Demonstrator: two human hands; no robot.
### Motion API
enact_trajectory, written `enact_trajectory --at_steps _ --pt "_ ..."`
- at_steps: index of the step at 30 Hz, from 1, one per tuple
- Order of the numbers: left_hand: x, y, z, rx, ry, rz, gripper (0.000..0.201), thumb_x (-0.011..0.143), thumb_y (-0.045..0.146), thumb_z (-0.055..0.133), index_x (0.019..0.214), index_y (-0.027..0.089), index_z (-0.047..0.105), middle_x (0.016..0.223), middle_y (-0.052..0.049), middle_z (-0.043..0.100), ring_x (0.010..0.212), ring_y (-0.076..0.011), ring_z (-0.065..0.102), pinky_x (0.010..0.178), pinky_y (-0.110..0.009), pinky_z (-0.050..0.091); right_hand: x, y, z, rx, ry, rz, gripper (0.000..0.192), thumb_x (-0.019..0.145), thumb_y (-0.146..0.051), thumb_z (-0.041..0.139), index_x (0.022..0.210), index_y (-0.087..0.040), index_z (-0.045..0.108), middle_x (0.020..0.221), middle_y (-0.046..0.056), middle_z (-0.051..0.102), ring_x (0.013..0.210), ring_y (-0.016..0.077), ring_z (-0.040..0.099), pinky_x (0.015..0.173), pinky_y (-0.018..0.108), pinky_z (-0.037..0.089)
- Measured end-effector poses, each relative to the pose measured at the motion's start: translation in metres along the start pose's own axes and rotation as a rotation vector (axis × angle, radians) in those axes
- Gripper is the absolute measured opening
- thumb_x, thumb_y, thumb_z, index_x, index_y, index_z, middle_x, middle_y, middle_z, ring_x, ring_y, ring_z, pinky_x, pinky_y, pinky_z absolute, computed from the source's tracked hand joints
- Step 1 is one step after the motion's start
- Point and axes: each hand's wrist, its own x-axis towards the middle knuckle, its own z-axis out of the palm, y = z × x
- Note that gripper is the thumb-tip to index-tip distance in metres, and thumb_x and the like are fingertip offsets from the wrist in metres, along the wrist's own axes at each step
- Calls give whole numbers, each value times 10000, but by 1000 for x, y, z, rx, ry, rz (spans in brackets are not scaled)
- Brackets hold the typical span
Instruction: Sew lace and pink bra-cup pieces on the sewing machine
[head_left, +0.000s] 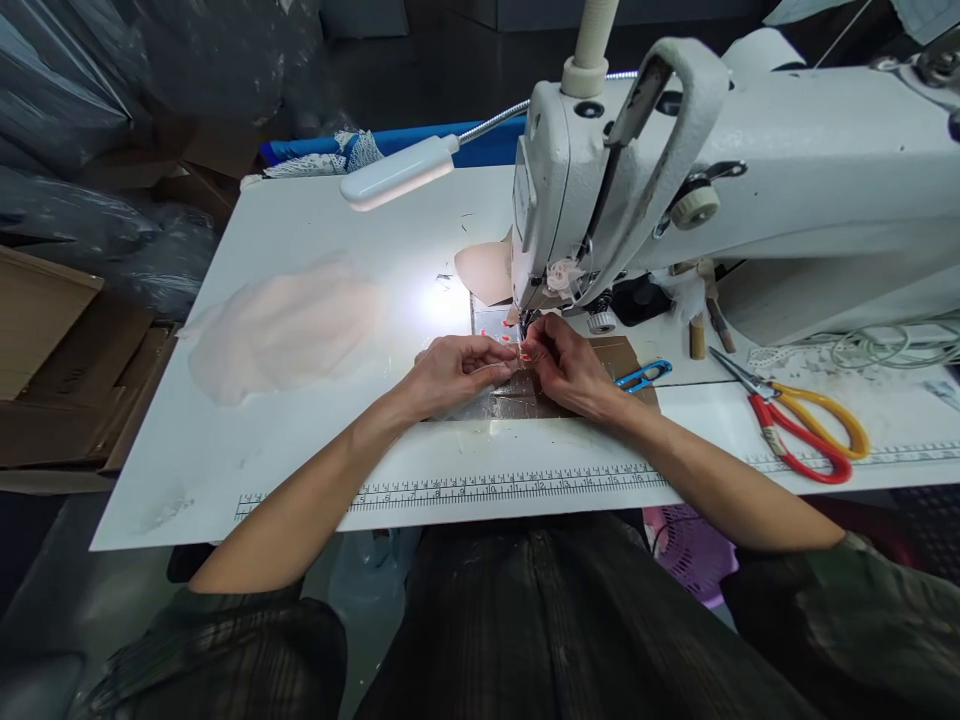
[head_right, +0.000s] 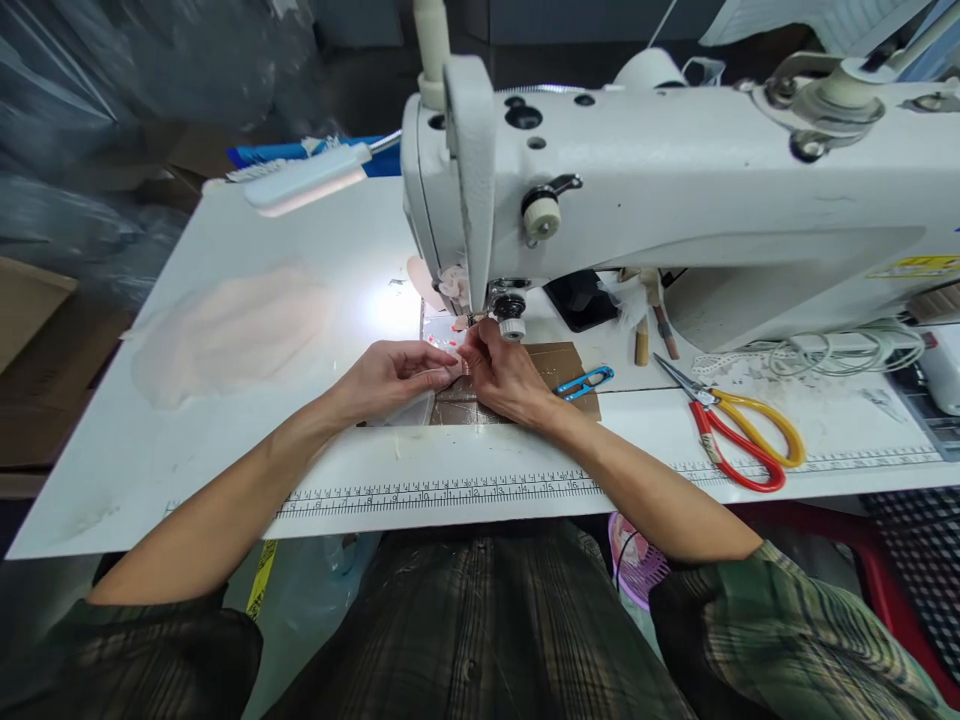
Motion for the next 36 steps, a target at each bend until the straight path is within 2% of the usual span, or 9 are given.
enact_trajectory --at_steps 4,9,12,16,19,25,28,31,36 --pt "0 3 -1 28 -15 21 203 809 369 687 894 201 763 855 -49 748 797 -190 690 730 -331 567 -6 -13 -6 161 -222 -69 214 1002 -390 313 897 -223 396 707 -6 505 608 125 481 604 270 389" --pt "-3 5 1 138 -58 48 152 770 354 717 869 256 779 858 -34 757 797 -191 692 708 -331 562 -16 -12 -39 -572 -232 -37 188 930 -315 372 936 -168 491 682 59 564 532 147 399 534 297 205" --pt "-1 7 3 206 -94 88 135 788 347 708 873 271 782 837 -25 754 768 -180 689 698 -324 555 -29 -4 -56 -737 -192 32 217 934 -299 346 945 -151 505 676 72 571 500 147 377 524 299 166" --pt "-5 23 -5 265 -102 304 153 823 331 696 932 255 771 1027 -53 725 934 -191 673 795 -327 548 -42 -4 -55 -477 -135 92 221 967 -372 350 955 -175 450 737 45 577 529 137 437 523 270 261" --pt "-22 42 -8 432 48 424 176 864 335 664 976 220 735 1075 -75 681 942 -183 646 778 -316 531 -42 -13 -49 -242 -110 82 199 964 -384 399 951 -187 429 749 27 571 593 140 498 560 261 327" --pt "-52 41 17 743 38 247 258 906 406 611 894 150 581 834 -48 640 742 -164 593 620 -281 459 -33 -25 -40 -176 -180 54 215 960 -375 442 993 -171 501 735 17 580 582 123 463 580 256 332" --pt "-49 28 21 899 128 80 343 879 486 625 925 155 550 843 -60 632 744 -190 568 545 -265 368 -30 -22 -41 -401 -266 59 347 905 -435 564 1109 -155 547 727 33 596 581 142 463 553 267 277" --pt "-43 22 15 922 125 3 318 901 491 588 893 175 556 769 -48 624 717 -198 544 526 -257 296 -31 -15 -45 -583 -317 57 237 901 -370 572 970 -153 639 769 75 614 616 159 483 560 285 251" --pt "-38 26 4 928 59 87 192 955 310 469 830 186 545 698 -28 597 687 -186 534 556 -269 293 -33 -32 -34 -137 -307 -93 225 929 -341 529 861 -167 654 1046 103 574 857 176 563 758 307 429"
